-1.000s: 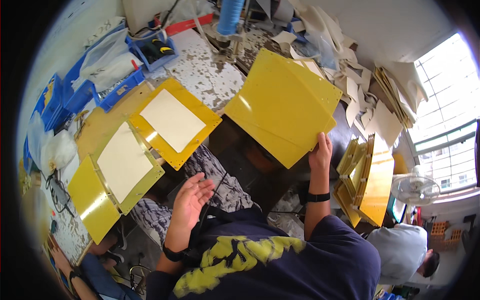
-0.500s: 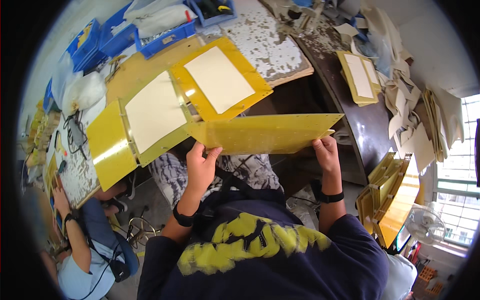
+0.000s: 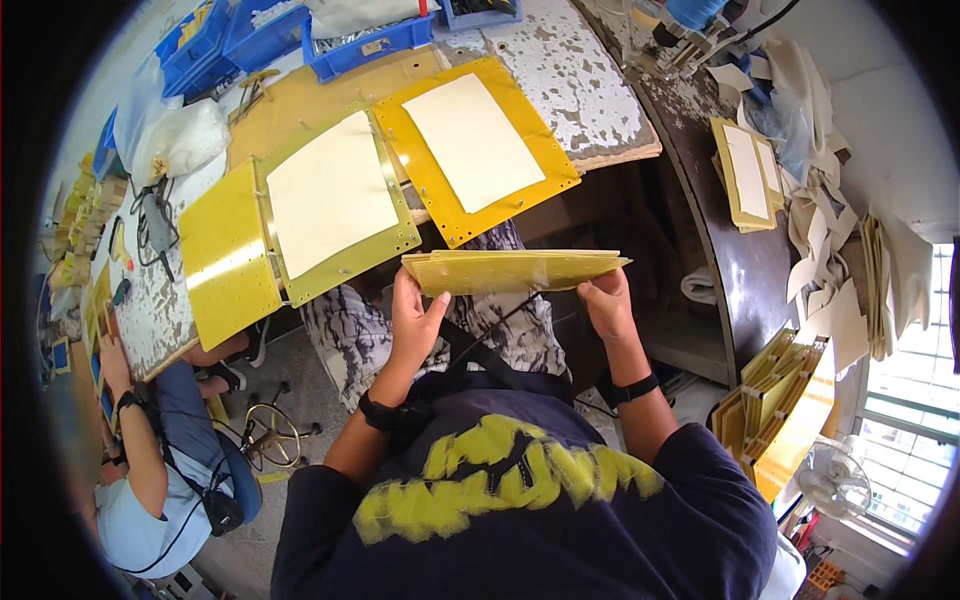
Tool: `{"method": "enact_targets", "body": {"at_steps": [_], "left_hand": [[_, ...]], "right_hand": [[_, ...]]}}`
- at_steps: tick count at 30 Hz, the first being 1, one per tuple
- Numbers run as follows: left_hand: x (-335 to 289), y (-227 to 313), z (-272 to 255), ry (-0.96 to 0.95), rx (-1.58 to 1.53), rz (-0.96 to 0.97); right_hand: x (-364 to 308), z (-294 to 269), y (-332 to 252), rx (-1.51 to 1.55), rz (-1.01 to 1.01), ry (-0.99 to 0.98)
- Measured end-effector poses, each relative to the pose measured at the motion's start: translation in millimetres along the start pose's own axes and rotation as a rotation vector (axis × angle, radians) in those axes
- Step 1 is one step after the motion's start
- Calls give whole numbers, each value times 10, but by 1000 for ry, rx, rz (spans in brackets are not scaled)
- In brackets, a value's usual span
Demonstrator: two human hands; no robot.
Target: Assembling yellow metal plates with white inserts using a pneumatic screwdriver.
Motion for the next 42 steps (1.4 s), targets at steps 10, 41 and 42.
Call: {"method": "enact_targets", "body": {"at_steps": [10,41,42], "left_hand": [[0,-155,26,-7,-253,-85],[184,1378,-141,-290,-307,204],[215,1488,-290,-262,-309,254]], "right_hand": [[-97,494,-306,-219,-113,-88],[-151,-521,-1489,-192,-228,88],[-194,-684,-1552,-78,-252,144]]}}
Point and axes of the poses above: each hand's wrist, its own x-axis towards the middle knuckle, its own z-axis out of the palm, y = z × x, the point moved 10 cm from there along x, towards the middle knuckle, and after that the axes turned 14 degrees about x, right-handed, at the moved point
